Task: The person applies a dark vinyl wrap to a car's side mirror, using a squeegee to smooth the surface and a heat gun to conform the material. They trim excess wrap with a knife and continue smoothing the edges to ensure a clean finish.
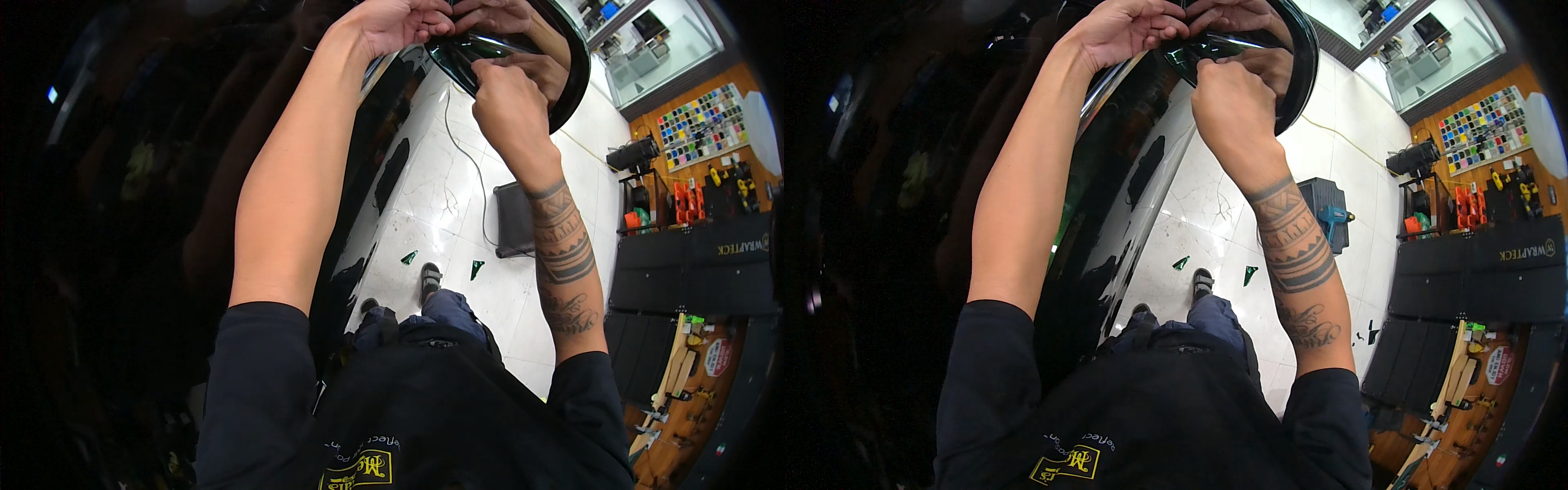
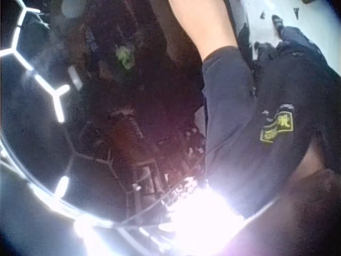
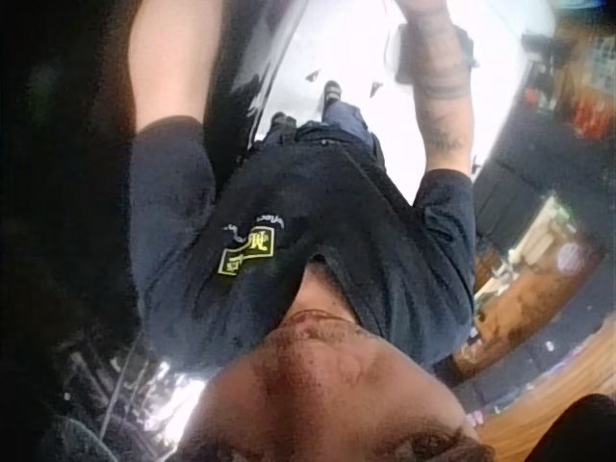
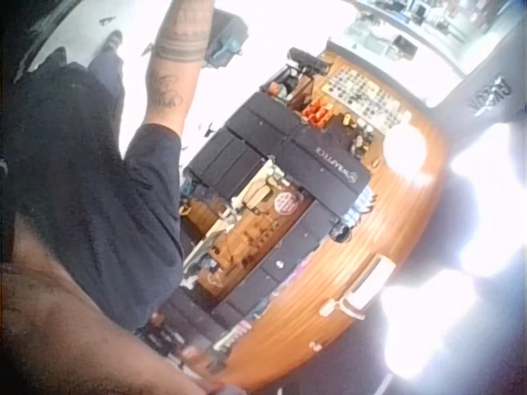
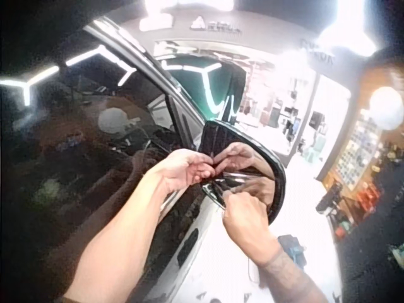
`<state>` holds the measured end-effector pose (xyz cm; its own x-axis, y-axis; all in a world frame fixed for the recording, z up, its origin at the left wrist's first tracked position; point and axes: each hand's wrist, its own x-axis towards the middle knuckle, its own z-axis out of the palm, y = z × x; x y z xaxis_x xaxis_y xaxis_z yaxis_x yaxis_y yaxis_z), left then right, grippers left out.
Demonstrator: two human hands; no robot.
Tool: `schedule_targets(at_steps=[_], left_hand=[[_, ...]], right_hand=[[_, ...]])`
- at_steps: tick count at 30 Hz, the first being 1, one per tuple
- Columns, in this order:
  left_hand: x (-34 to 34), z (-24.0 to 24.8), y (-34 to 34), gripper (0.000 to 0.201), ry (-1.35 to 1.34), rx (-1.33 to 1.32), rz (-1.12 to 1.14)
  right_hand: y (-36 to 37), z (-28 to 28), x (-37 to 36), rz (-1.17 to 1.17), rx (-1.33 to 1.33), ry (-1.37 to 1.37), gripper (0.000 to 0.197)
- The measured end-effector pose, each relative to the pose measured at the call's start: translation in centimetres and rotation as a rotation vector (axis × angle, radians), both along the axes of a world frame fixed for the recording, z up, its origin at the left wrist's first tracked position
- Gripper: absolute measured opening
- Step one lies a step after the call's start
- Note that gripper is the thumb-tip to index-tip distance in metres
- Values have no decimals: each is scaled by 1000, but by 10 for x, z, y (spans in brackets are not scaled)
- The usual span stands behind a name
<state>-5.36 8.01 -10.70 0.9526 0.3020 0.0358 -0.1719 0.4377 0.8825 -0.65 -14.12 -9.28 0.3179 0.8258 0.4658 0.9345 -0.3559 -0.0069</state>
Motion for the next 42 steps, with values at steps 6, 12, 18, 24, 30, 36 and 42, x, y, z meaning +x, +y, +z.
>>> schedule_targets(at_steps=[6,12,18,24,30,36,42], left_hand=[[4,0,0,21,-9,2,-2],[1,3,-6,21,21,-8,1],[-9,0,-16,37,28,379,180],[-13,14,-31,34,89,398,247],[8,-10,-68,23,140,479,716],[20,-40,-99,17,81,642,1277],[18,-34,-131,32,302,1301,1330]], right_hand=[[-7,0,5,49,33,-110,14],[-17,0,0,-7,-86,-88,20],[-17,6,-2,-35,-140,-104,20],[-46,8,-14,63,20,-75,19],[-146,25,-16,321,141,520,38],[-235,27,68,286,287,1160,33],[-262,-6,168,268,429,1350,34]])
